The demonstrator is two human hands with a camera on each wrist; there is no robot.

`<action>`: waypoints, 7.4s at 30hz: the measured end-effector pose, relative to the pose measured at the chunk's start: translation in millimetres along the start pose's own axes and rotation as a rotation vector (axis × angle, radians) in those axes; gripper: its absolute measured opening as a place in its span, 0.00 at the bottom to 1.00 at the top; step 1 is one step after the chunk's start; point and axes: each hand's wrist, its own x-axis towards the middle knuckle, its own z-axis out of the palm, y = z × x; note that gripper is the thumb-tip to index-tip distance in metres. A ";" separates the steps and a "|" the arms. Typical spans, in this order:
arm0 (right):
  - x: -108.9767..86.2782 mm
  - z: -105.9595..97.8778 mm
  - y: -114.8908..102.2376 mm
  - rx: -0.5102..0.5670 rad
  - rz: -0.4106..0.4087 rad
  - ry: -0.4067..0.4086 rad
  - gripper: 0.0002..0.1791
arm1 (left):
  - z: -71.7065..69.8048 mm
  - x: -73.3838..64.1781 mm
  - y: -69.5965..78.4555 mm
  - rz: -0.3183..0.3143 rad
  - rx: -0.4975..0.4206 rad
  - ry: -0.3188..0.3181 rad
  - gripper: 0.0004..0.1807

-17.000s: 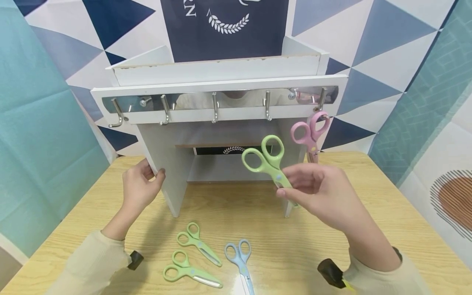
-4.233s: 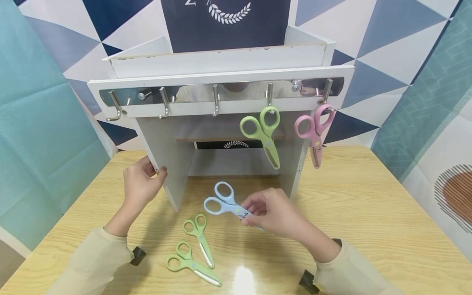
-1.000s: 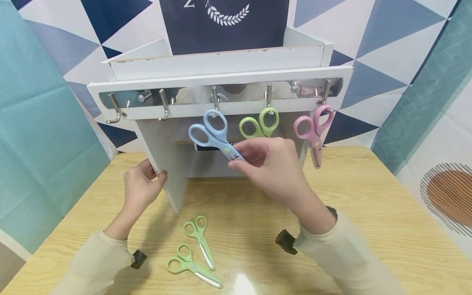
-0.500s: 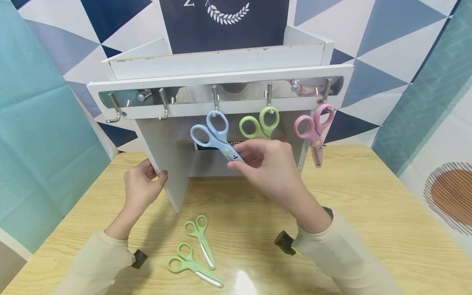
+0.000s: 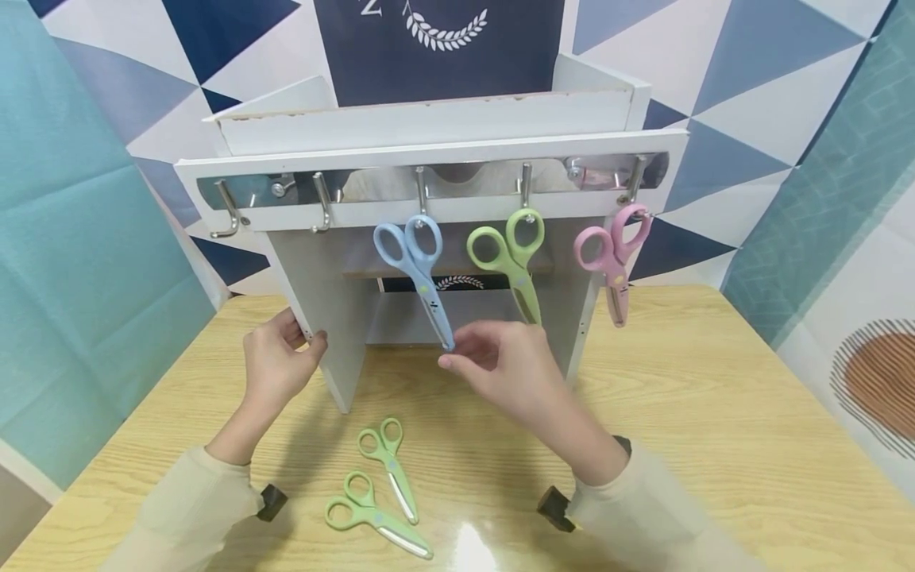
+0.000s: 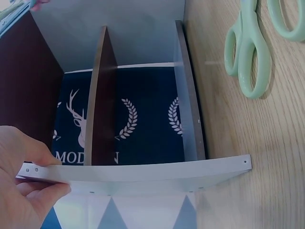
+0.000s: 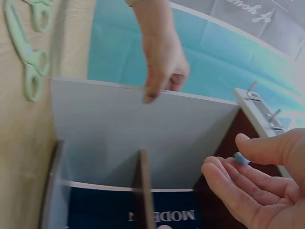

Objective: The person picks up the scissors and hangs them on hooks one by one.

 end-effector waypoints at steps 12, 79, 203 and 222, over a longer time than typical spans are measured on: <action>-13.8 28.2 17.7 -0.040 0.024 -0.215 0.09 | -0.8 -0.1 -1.0 0.003 0.000 0.002 0.19; -47.9 101.7 28.0 -0.414 -0.265 -0.632 0.21 | 0.3 -1.2 -2.8 -0.014 0.004 -0.006 0.20; -22.2 59.0 18.6 -0.057 -0.133 -0.430 0.06 | -4.0 0.5 -3.8 -0.052 0.005 -0.053 0.18; 13.2 25.1 -29.5 -0.066 -0.164 -0.234 0.07 | -6.8 6.6 -3.8 -0.025 0.035 -0.055 0.17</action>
